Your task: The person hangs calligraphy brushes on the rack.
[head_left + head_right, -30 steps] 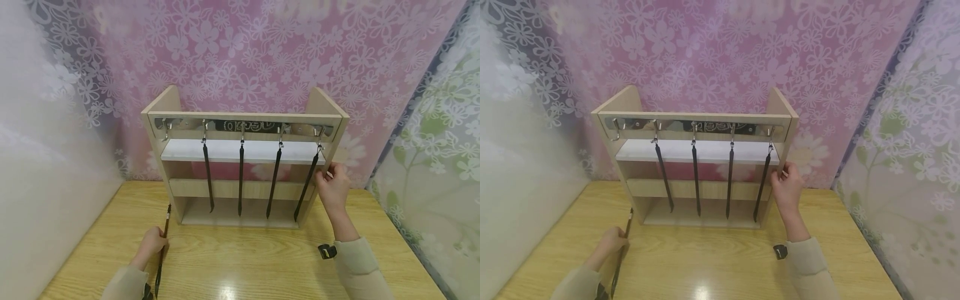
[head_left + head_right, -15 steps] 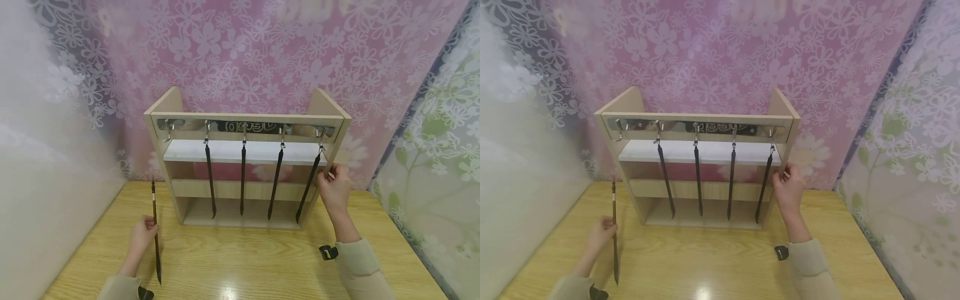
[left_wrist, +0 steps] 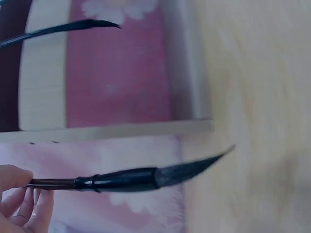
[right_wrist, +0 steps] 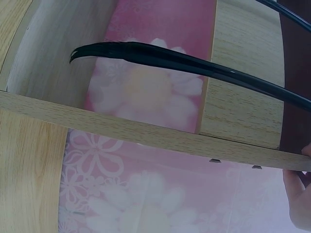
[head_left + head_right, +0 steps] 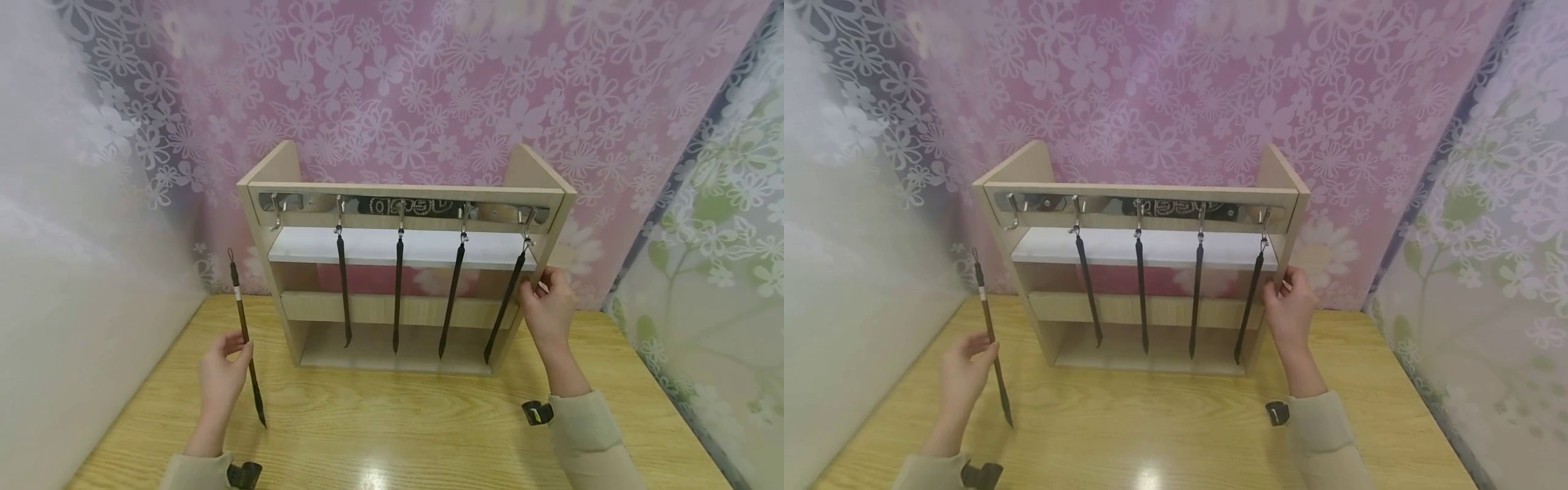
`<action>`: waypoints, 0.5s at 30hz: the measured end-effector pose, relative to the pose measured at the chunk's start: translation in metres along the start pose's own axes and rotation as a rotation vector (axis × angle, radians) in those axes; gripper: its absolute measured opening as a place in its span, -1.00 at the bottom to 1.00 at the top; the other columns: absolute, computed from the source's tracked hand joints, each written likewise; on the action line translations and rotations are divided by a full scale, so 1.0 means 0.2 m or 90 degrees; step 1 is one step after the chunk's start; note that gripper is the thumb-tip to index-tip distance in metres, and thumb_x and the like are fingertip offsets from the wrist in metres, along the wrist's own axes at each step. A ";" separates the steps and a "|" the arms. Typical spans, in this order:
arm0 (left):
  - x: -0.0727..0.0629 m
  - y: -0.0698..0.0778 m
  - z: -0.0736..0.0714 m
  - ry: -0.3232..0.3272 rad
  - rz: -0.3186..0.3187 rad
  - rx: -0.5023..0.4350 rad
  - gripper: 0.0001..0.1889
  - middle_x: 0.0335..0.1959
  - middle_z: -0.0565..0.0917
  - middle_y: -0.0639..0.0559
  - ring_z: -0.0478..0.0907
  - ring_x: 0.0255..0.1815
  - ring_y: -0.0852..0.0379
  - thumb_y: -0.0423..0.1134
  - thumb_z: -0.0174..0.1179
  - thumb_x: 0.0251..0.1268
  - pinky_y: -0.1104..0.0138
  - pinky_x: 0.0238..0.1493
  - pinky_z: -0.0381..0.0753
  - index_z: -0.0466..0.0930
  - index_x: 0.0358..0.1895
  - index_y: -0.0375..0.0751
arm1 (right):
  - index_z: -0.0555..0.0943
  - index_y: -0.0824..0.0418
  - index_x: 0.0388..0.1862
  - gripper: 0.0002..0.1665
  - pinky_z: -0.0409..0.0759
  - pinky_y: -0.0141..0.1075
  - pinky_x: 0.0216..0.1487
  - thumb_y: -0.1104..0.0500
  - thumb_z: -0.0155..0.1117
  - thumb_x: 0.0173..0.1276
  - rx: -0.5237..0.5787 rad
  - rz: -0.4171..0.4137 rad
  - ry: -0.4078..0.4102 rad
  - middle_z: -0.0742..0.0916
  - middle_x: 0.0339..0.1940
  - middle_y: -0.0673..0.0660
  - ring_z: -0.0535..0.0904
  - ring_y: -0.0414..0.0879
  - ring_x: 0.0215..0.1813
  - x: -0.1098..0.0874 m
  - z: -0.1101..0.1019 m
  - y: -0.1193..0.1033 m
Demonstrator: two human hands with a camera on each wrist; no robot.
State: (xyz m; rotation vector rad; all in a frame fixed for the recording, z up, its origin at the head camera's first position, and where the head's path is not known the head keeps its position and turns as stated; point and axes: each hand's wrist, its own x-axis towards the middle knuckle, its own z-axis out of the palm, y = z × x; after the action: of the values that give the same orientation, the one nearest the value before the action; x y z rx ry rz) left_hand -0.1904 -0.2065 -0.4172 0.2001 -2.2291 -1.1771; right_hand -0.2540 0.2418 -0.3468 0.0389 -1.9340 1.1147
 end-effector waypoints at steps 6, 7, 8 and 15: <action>-0.02 0.11 0.02 0.078 0.078 -0.053 -0.81 -0.37 0.60 -0.22 0.50 -0.35 0.22 -0.54 0.18 0.01 0.75 -0.50 0.40 0.52 -0.24 -0.46 | 0.44 0.50 -0.30 -0.81 0.45 -0.66 -0.22 0.46 0.12 0.04 0.001 -0.003 -0.001 0.59 -0.35 0.35 0.56 0.07 -0.15 0.00 0.00 0.00; -0.02 0.13 0.03 0.088 0.100 -0.060 -0.82 -0.38 0.60 -0.21 0.48 -0.35 0.29 -0.55 0.18 0.00 0.75 -0.48 0.41 0.53 -0.26 -0.47 | 0.44 0.50 -0.30 -0.81 0.45 -0.66 -0.22 0.46 0.12 0.04 0.001 -0.004 -0.001 0.59 -0.35 0.35 0.56 0.07 -0.15 0.00 0.00 0.00; -0.03 0.15 0.03 0.095 0.120 -0.066 -0.82 -0.39 0.59 -0.20 0.46 -0.35 0.36 -0.57 0.19 -0.02 0.75 -0.47 0.42 0.53 -0.27 -0.47 | 0.44 0.50 -0.30 -0.81 0.45 -0.66 -0.22 0.46 0.12 0.04 0.000 -0.004 -0.001 0.59 -0.35 0.35 0.56 0.07 -0.15 0.00 0.00 0.00; -0.05 0.28 0.05 0.126 0.243 -0.110 -0.81 -0.44 0.57 -0.20 0.52 -0.39 0.05 -0.66 0.20 -0.12 0.67 -0.47 0.49 0.55 -0.33 -0.50 | 0.44 0.50 -0.30 -0.81 0.45 -0.66 -0.22 0.46 0.12 0.04 0.003 -0.001 -0.001 0.59 -0.33 0.35 0.55 0.07 -0.14 0.00 0.00 0.00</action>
State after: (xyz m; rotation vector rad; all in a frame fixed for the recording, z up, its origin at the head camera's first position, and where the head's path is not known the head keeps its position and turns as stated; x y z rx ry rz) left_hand -0.1801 -0.1619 -0.3830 -0.1670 -1.8762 -1.0785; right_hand -0.2542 0.2416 -0.3474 0.0436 -1.9328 1.1181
